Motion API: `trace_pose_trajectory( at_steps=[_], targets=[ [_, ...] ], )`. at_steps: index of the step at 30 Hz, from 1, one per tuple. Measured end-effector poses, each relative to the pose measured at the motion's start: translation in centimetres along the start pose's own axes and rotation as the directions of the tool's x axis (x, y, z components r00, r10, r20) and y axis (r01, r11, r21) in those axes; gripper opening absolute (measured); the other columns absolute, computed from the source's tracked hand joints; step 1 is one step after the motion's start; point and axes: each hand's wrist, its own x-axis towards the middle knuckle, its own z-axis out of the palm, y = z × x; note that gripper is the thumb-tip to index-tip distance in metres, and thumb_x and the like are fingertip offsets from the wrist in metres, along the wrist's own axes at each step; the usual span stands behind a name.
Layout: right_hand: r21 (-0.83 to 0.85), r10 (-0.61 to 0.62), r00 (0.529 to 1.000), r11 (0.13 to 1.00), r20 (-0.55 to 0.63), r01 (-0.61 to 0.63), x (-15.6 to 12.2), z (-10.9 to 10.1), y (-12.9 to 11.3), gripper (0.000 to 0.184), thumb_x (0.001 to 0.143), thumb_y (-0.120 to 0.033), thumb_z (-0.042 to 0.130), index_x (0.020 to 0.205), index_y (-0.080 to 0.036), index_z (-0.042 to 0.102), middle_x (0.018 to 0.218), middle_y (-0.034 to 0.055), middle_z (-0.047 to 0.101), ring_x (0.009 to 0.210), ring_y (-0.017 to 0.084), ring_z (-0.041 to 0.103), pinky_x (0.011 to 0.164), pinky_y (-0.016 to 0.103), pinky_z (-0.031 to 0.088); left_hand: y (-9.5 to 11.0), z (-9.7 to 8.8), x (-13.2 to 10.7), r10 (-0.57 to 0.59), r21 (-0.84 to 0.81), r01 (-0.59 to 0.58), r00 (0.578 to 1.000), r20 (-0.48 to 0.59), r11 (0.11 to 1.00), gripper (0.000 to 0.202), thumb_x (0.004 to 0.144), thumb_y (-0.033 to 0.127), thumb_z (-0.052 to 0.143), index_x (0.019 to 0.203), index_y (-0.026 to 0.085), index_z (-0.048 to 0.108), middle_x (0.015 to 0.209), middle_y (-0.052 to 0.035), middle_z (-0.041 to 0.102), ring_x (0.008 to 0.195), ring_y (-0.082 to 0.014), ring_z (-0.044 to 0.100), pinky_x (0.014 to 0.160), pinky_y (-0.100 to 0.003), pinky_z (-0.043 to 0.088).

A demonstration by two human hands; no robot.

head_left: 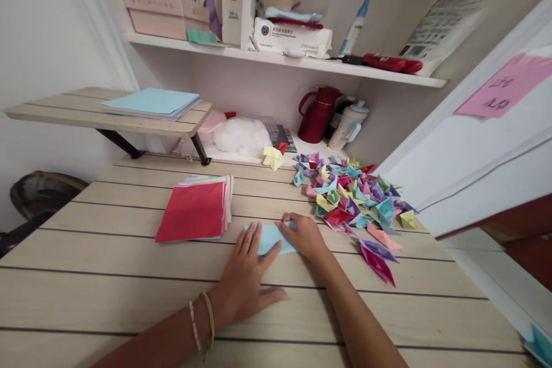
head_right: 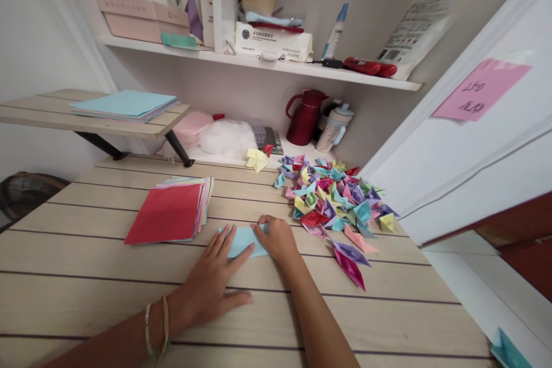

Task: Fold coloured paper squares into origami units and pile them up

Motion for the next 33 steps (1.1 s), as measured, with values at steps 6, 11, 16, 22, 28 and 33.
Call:
trace_pose_trajectory(
  at_steps=[6,11,16,22,28,33],
  targets=[
    [0.043,-0.008,0.999,0.999,-0.035,0.01,-0.1,0.1,0.1,0.011,0.074,-0.032,0.055,0.076,-0.021,0.057,0.072,0.0002,0.066,0.064,0.016,0.059,0.059,0.024,0.036,0.0,0.2,-0.1,-0.03,-0.004,0.03,1.0,-0.005,1.0,0.081,0.068,0.067,0.047,0.136,0.027,0.029,0.149,-0.0113,0.008,0.133,-0.0382,0.008,0.102,-0.058,0.015],
    [0.053,-0.021,0.999,0.998,-0.049,0.024,-0.1,0.3,0.3,0.011,0.074,-0.032,0.055,0.077,-0.021,0.054,0.073,-0.0009,0.064,0.064,0.016,0.059,0.059,0.024,0.035,0.0,0.3,-0.1,-0.032,-0.006,0.032,0.999,0.011,0.999,0.081,0.069,0.066,0.047,0.137,0.027,0.027,0.148,-0.0132,0.009,0.133,-0.0385,0.005,0.102,-0.058,0.015],
    [0.045,-0.004,0.999,0.999,-0.039,0.006,-0.1,0.3,0.3,0.012,0.073,-0.033,0.055,0.077,-0.021,0.055,0.075,0.0002,0.065,0.065,0.017,0.059,0.059,0.025,0.035,0.0,0.2,-0.1,-0.023,-0.006,0.023,1.0,0.004,1.0,0.081,0.069,0.066,0.048,0.137,0.027,0.027,0.148,-0.0132,0.008,0.133,-0.0389,0.006,0.102,-0.058,0.015],
    [0.066,-0.009,0.999,0.998,-0.04,0.012,0.0,0.3,0.3,0.012,0.073,-0.032,0.054,0.077,-0.021,0.054,0.075,0.0003,0.065,0.066,0.017,0.059,0.06,0.025,0.036,0.0,0.1,-0.1,-0.029,-0.003,0.029,1.0,0.001,1.0,0.082,0.068,0.065,0.05,0.137,0.027,0.027,0.149,-0.0109,0.008,0.132,-0.0381,0.008,0.102,-0.057,0.014],
    [0.121,0.001,0.998,0.993,-0.068,0.007,-0.5,-0.1,0.4,0.015,0.069,-0.03,0.056,0.078,-0.02,0.05,0.068,-0.0007,0.06,0.059,0.016,0.055,0.056,0.025,0.035,0.1,0.1,-0.1,-0.027,0.003,0.027,1.0,-0.015,1.0,0.081,0.068,0.064,0.052,0.136,0.028,0.027,0.149,-0.0105,0.009,0.132,-0.0385,0.009,0.102,-0.058,0.014],
    [0.143,0.073,0.994,0.988,-0.086,-0.06,-1.4,-0.5,0.9,0.021,0.067,-0.03,0.058,0.081,-0.02,0.045,0.058,-0.0037,0.053,0.051,0.015,0.05,0.05,0.024,0.034,0.1,0.0,-0.1,-0.025,0.009,0.025,1.0,-0.012,1.0,0.08,0.069,0.064,0.05,0.136,0.028,0.027,0.149,-0.0115,0.008,0.133,-0.038,0.008,0.102,-0.057,0.014]
  ],
)
